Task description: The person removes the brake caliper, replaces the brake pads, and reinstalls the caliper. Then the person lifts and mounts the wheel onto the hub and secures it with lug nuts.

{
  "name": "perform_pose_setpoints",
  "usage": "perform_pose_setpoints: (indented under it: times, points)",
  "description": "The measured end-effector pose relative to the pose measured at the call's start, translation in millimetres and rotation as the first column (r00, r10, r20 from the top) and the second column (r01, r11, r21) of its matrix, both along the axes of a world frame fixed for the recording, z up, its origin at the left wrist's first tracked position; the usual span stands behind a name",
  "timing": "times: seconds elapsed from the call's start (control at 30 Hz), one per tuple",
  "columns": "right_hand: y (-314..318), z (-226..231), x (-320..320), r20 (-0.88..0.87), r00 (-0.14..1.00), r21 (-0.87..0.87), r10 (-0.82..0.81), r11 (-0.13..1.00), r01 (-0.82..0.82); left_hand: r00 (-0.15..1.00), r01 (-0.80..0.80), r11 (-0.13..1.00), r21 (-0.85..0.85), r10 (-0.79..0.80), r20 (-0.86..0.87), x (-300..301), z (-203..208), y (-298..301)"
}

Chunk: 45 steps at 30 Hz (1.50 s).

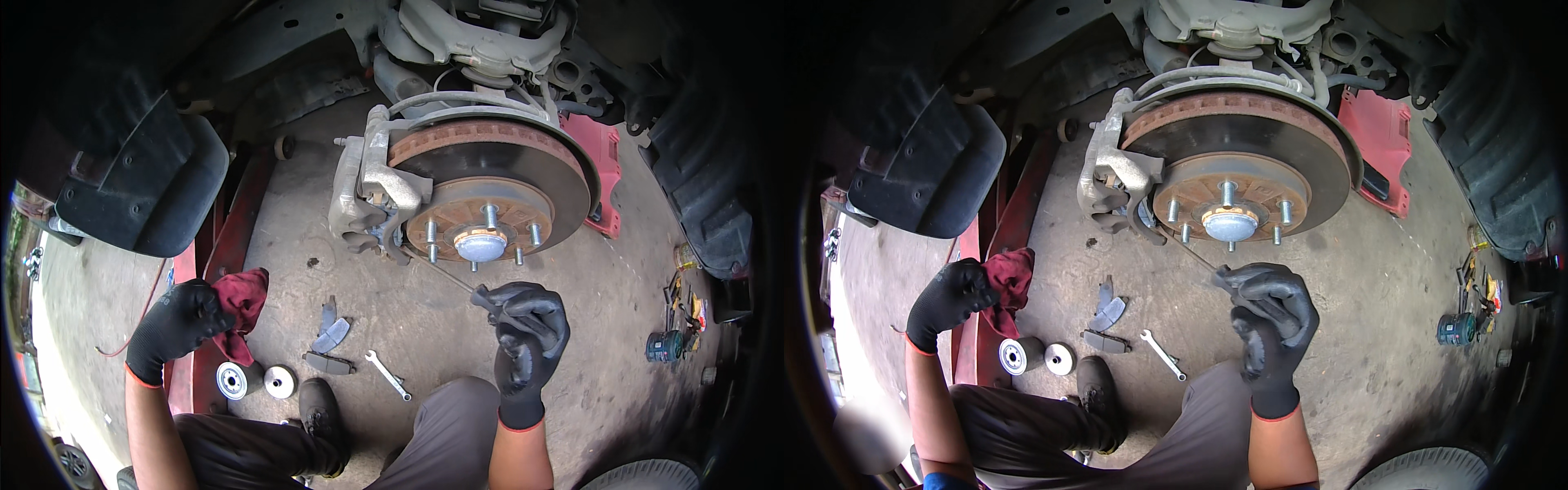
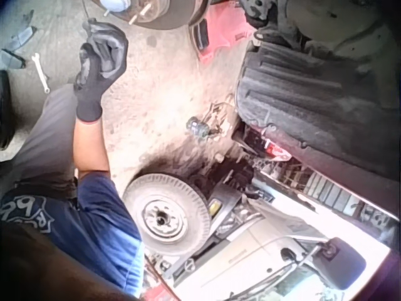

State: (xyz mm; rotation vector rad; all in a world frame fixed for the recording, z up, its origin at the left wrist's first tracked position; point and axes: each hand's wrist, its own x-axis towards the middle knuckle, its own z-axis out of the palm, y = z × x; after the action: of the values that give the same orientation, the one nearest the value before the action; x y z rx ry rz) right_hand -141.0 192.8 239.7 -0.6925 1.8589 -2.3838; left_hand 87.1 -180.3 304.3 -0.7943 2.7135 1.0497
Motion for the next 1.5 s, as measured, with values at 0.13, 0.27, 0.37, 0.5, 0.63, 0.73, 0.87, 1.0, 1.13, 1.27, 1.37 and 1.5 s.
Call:
perform_pose_setpoints:
  times: [0.13, 0.27, 0.37, 0.5, 0.63, 0.73, 0.87, 1.0, 1.13, 1.27, 1.37, 1.5]
  points:
    - [2, 3, -1, 0.004, 1.000, -0.090, 0.027, 0.996, -0.026, 0.998, 0.057, 0.995, -0.080, -0.055, 0.025, 1, -4, -6]
    - [3, 12, -4, 0.047, 0.998, -0.006, 0.033, 0.999, -0.033, 0.995, 0.095, 0.991, -0.095, -0.097, -0.010, -1, -6, -7]
    - [2, 17, -2, 0.069, 0.997, -0.084, 0.016, 0.996, -0.010, 0.999, 0.031, 0.997, -0.076, -0.029, 0.034, -1, -5, -7]
    - [0, 18, 2, 0.042, 0.997, 0.054, 0.057, 0.997, -0.059, 0.999, 0.021, 0.999, -0.026, -0.020, 0.045, 0, -8, -9]
    - [-1, 14, 3, 0.017, 0.999, -0.163, 0.032, 0.986, -0.029, 0.995, 0.049, 0.997, -0.055, -0.053, -0.084, 3, -10, -10]
    - [-1, 13, 4, 0.128, 0.990, 0.011, 0.058, 0.998, -0.060, 0.998, 0.050, 0.997, -0.061, -0.052, -0.032, 4, -7, -10]
    - [-3, 14, 9, 0.073, 0.996, -0.172, -0.042, 0.984, 0.055, 0.999, -0.040, 0.999, -0.017, 0.040, 0.018, 4, -3, -7]
    - [-5, 15, 10, 0.001, 1.000, 0.113, 0.021, 0.993, -0.021, 0.996, 0.060, 0.998, -0.022, -0.062, -0.067, 0, -6, -4]
    - [3, 17, -7, 0.012, 0.998, -0.149, 0.062, 0.987, -0.060, 0.999, 0.038, 0.999, -0.017, -0.038, -0.026, -3, -7, -2]
    - [9, 20, -31, 0.093, 0.989, 0.013, 0.118, 0.993, -0.120, 0.994, 0.105, 0.994, -0.028, -0.104, 0.019, -8, -4, 1]
    - [8, 24, -42, 0.064, 0.983, -0.031, 0.175, 0.984, -0.173, 0.998, 0.021, 0.996, -0.089, -0.016, 0.064, -10, -1, 4]
    - [0, 33, -48, 0.087, 0.975, -0.026, 0.202, 0.979, -0.201, 0.996, 0.082, 0.994, -0.078, -0.083, -0.011, -12, -4, 4]
